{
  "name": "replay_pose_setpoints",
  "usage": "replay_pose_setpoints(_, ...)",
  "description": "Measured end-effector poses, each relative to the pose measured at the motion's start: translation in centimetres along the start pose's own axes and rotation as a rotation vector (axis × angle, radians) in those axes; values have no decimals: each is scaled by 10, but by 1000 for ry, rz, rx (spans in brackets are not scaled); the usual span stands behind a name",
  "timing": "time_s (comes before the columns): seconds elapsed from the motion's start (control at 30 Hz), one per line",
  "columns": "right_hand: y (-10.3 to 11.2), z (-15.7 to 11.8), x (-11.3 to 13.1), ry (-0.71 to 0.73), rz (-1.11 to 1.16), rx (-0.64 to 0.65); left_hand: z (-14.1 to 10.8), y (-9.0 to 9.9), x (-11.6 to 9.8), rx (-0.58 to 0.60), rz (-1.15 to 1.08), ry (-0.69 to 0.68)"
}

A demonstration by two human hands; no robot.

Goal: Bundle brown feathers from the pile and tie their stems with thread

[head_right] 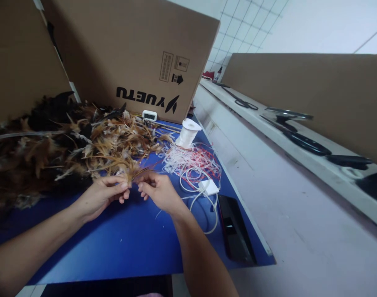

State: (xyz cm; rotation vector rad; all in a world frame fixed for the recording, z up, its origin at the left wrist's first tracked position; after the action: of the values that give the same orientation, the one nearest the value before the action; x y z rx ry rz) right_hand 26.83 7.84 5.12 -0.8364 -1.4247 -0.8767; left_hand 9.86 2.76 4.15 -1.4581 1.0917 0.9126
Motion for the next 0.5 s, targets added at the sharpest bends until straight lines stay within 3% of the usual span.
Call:
replay_pose_setpoints(0.27,-1,-5,4,43,-83,108,0,1,5,50,-96,123)
replay_pose_setpoints(0.5,0,-6,5,44,-146,97,0,2,5,21,-98,146)
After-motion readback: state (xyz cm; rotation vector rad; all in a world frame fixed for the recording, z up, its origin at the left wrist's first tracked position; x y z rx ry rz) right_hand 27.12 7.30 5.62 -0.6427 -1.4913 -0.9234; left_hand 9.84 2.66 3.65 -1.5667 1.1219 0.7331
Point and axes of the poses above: each hand's wrist, its own z-axis towards the middle knuckle, its own y-axis out of the back of the hand, x = y × z, the point moved 1 cm from there along z, towards the middle knuckle, and after that the axes turned 5 degrees about -x, right-handed, at the moved point
